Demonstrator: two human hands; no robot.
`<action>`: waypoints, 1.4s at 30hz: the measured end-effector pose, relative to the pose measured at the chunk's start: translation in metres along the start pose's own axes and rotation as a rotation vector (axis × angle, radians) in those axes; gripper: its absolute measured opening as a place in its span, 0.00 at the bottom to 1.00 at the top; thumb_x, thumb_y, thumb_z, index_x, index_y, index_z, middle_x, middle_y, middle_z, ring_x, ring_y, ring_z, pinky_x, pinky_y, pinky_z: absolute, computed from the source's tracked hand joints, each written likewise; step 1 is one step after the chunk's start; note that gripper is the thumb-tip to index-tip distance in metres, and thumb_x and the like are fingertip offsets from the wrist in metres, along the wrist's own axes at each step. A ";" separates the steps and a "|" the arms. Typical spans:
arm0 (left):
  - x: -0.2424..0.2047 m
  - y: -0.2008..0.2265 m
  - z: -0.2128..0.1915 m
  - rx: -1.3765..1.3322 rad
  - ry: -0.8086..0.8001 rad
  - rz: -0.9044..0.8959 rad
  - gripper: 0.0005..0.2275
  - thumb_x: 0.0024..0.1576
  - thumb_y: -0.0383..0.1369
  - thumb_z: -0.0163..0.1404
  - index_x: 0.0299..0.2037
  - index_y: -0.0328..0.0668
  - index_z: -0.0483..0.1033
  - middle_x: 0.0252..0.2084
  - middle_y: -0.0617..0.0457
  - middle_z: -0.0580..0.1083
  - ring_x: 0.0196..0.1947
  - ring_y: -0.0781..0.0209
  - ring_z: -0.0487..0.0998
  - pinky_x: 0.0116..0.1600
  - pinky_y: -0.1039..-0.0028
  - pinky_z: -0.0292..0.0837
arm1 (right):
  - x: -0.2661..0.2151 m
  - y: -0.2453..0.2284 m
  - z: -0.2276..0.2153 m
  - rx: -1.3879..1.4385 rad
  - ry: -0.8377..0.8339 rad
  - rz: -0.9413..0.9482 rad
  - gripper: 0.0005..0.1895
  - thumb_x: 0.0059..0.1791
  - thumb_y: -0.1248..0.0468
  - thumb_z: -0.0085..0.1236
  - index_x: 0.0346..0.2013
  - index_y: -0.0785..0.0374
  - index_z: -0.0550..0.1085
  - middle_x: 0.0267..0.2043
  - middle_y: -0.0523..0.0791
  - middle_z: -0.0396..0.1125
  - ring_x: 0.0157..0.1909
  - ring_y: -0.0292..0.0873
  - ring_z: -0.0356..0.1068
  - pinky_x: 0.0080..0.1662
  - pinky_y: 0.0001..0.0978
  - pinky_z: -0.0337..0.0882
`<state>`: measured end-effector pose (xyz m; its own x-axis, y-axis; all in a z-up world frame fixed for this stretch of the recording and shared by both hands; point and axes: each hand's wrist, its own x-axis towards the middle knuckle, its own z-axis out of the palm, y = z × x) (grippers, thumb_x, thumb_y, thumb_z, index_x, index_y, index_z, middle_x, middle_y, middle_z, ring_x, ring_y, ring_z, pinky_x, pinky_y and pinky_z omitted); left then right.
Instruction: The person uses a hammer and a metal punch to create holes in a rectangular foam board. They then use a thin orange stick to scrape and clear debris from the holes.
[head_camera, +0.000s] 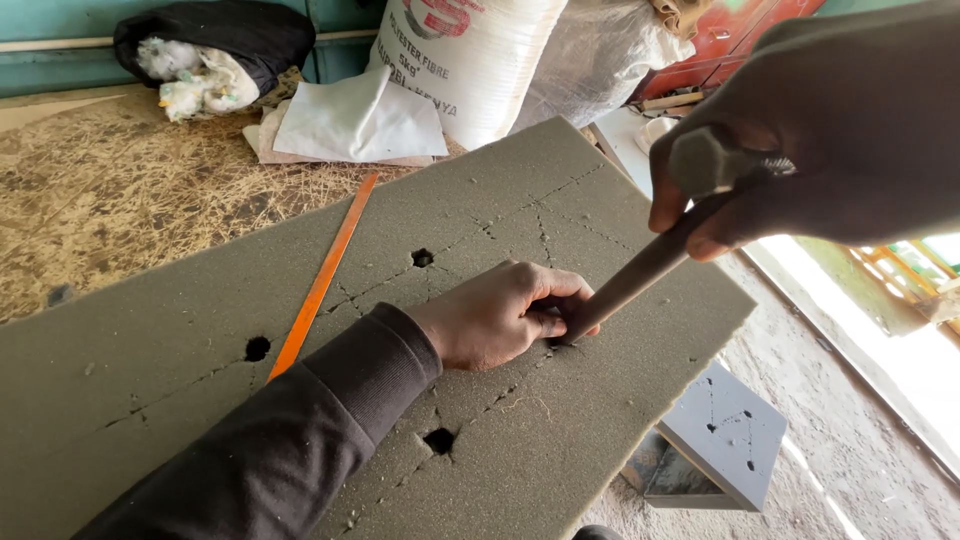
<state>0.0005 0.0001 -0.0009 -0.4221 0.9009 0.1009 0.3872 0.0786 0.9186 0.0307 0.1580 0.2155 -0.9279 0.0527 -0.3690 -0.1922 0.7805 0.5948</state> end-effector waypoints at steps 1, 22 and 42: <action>0.000 -0.001 0.000 -0.001 0.003 -0.001 0.09 0.61 0.20 0.48 0.45 0.43 0.79 0.38 0.56 0.79 0.41 0.64 0.78 0.51 0.74 0.73 | 0.004 0.001 0.001 -0.002 0.000 -0.003 0.12 0.38 0.35 0.66 0.35 0.03 0.83 0.18 0.21 0.79 0.28 0.20 0.77 0.44 0.12 0.70; 0.001 -0.004 -0.001 -0.141 0.000 0.012 0.13 0.58 0.14 0.44 0.46 0.38 0.79 0.42 0.50 0.79 0.46 0.61 0.79 0.55 0.77 0.75 | 0.011 -0.012 0.010 0.044 0.016 -0.072 0.04 0.41 0.37 0.66 0.29 0.20 0.81 0.16 0.30 0.73 0.26 0.28 0.71 0.40 0.20 0.69; -0.002 0.002 0.000 -0.089 0.018 0.046 0.13 0.57 0.14 0.45 0.44 0.41 0.78 0.42 0.51 0.80 0.45 0.58 0.81 0.54 0.70 0.80 | -0.005 -0.012 0.008 0.181 -0.005 -0.065 0.05 0.43 0.39 0.64 0.30 0.25 0.83 0.22 0.26 0.79 0.29 0.25 0.77 0.43 0.19 0.75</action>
<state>0.0016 -0.0016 0.0007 -0.4205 0.8948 0.1499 0.3329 -0.0015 0.9430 0.0401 0.1531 0.2043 -0.9136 0.0015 -0.4066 -0.1906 0.8817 0.4316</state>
